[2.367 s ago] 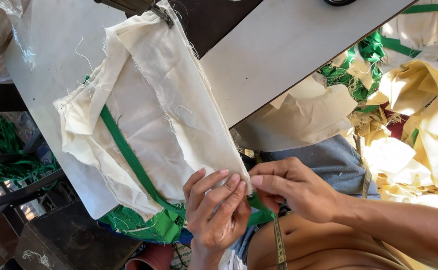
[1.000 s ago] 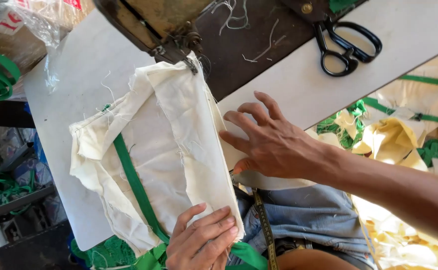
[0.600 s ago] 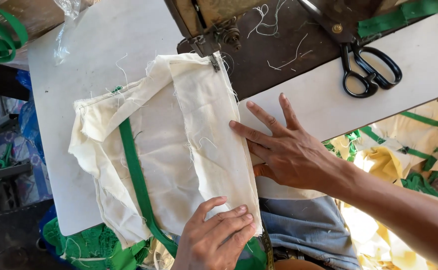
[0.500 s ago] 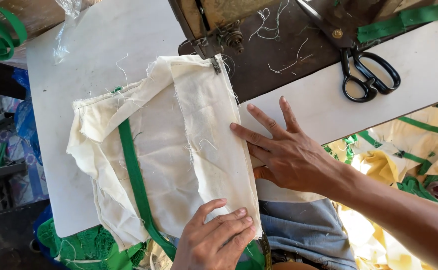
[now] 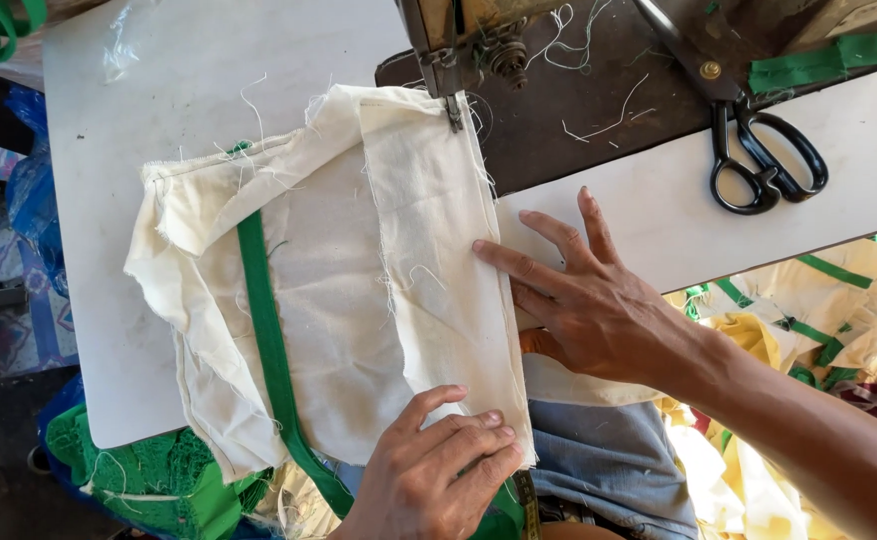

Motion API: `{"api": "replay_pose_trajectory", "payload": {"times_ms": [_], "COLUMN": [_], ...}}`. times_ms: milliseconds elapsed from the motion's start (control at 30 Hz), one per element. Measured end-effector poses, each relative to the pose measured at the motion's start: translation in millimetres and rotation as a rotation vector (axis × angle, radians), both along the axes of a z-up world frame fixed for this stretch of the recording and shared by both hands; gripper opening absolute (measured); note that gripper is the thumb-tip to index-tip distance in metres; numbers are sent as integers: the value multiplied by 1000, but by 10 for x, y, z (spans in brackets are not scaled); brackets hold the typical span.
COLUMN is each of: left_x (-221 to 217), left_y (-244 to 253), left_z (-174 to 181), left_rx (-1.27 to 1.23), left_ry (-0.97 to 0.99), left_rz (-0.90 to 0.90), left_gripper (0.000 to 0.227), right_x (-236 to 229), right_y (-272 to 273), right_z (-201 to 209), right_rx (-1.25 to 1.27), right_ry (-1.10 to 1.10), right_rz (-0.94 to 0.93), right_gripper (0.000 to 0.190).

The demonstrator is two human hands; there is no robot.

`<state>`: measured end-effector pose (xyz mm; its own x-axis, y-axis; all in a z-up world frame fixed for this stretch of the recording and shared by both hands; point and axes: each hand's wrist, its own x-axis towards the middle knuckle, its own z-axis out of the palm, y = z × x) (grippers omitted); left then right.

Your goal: Sewing side seams on fabric bags using an industrial sewing machine and trimming threads with scissors.

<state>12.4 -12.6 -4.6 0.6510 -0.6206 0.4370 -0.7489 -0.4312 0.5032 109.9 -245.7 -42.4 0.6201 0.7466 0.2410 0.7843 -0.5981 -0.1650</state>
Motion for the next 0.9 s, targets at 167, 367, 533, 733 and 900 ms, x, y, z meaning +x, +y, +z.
{"api": "replay_pose_trajectory", "payload": {"times_ms": [167, 367, 533, 733, 900], "left_x": [-10, 316, 750, 1469, 1510], "left_y": [-7, 42, 35, 160, 291], "left_z": [-1, 224, 338, -306, -429], "left_rx": [-19, -76, -106, 219, 180], "left_ry": [51, 185, 325, 6, -42], "left_rz": [-5, -141, -272, -28, -89], "left_gripper": [8, 6, 17, 61, 41], "right_x": [9, 71, 98, 95, 97], "right_y": [-26, -46, -73, -64, -64], "right_z": [-26, 48, 56, 67, 88], "right_rx": [0, 21, -45, -30, -46], "right_ry": [18, 71, 125, 85, 78], "right_rz": [15, 41, 78, 80, 72], "right_gripper": [47, 44, 48, 60, 60]}}
